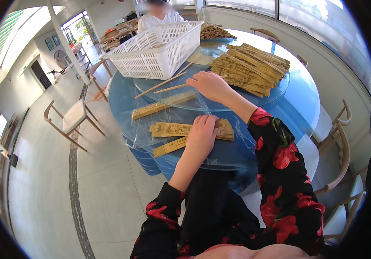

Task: The person repeatedly picks up thin bamboo sticks and inserts them into slots on rectangular bamboo strips, then places the assembled pieces onto a growing stack on the table. The process is continuous and repetitive throughout the clip.

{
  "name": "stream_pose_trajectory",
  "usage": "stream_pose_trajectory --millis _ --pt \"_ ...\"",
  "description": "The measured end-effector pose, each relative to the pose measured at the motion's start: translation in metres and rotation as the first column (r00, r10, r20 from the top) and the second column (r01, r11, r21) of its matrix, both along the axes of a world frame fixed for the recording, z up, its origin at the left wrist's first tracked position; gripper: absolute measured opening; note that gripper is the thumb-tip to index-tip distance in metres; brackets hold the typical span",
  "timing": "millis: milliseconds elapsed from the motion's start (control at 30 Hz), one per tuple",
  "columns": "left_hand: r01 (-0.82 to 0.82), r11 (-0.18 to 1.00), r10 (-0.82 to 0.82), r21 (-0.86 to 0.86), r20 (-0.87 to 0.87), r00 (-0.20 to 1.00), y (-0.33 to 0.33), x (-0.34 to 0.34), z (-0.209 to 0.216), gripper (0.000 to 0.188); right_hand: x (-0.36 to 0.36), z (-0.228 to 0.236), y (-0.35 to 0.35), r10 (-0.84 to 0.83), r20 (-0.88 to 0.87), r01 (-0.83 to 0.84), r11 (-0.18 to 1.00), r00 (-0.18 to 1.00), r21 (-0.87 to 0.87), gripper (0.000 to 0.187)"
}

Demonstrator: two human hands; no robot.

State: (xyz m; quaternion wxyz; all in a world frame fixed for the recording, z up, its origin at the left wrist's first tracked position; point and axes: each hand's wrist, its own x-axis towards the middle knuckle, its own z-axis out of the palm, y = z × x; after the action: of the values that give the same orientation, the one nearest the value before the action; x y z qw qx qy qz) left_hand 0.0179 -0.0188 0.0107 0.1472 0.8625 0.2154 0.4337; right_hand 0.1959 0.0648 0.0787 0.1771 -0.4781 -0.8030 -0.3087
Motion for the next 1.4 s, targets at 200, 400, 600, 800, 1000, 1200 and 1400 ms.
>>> stream_pose_trajectory --millis 200,400,600,800,1000,1200,1400 --pt "-0.13 0.992 0.13 -0.003 0.079 0.988 -0.003 -0.015 0.012 0.032 0.058 -0.004 -0.113 0.043 -0.352 -0.013 0.996 0.935 0.089 0.021" --pt "-0.237 0.971 0.237 -0.015 0.082 0.968 -0.006 -0.023 0.015 0.028 0.08 -0.003 -0.144 0.081 -0.389 -0.064 0.996 0.918 0.055 0.014" --pt "-0.29 0.955 0.294 -0.053 0.084 0.952 -0.007 -0.022 0.018 0.027 0.093 -0.004 -0.15 0.079 -0.392 -0.039 0.993 0.916 0.11 0.019" --pt "-0.28 0.96 0.28 -0.012 0.044 0.959 -0.006 -0.022 0.018 0.029 0.09 -0.01 -0.151 0.036 -0.38 -0.033 0.999 0.924 0.015 0.012" --pt "-0.249 0.968 0.249 -0.016 0.04 0.968 -0.003 -0.021 0.015 0.028 0.087 -0.014 -0.152 0.022 -0.389 -0.034 0.999 0.921 -0.023 0.011" --pt "-0.246 0.969 0.244 0.036 0.036 0.969 -0.003 -0.023 0.015 0.027 0.085 -0.015 -0.15 0.013 -0.418 -0.05 0.996 0.908 -0.08 0.008" --pt "-0.195 0.98 0.196 -0.044 0.007 0.981 -0.007 -0.021 0.015 0.03 0.08 -0.018 -0.15 0.05 -0.494 -0.153 0.974 0.868 -0.17 0.01"
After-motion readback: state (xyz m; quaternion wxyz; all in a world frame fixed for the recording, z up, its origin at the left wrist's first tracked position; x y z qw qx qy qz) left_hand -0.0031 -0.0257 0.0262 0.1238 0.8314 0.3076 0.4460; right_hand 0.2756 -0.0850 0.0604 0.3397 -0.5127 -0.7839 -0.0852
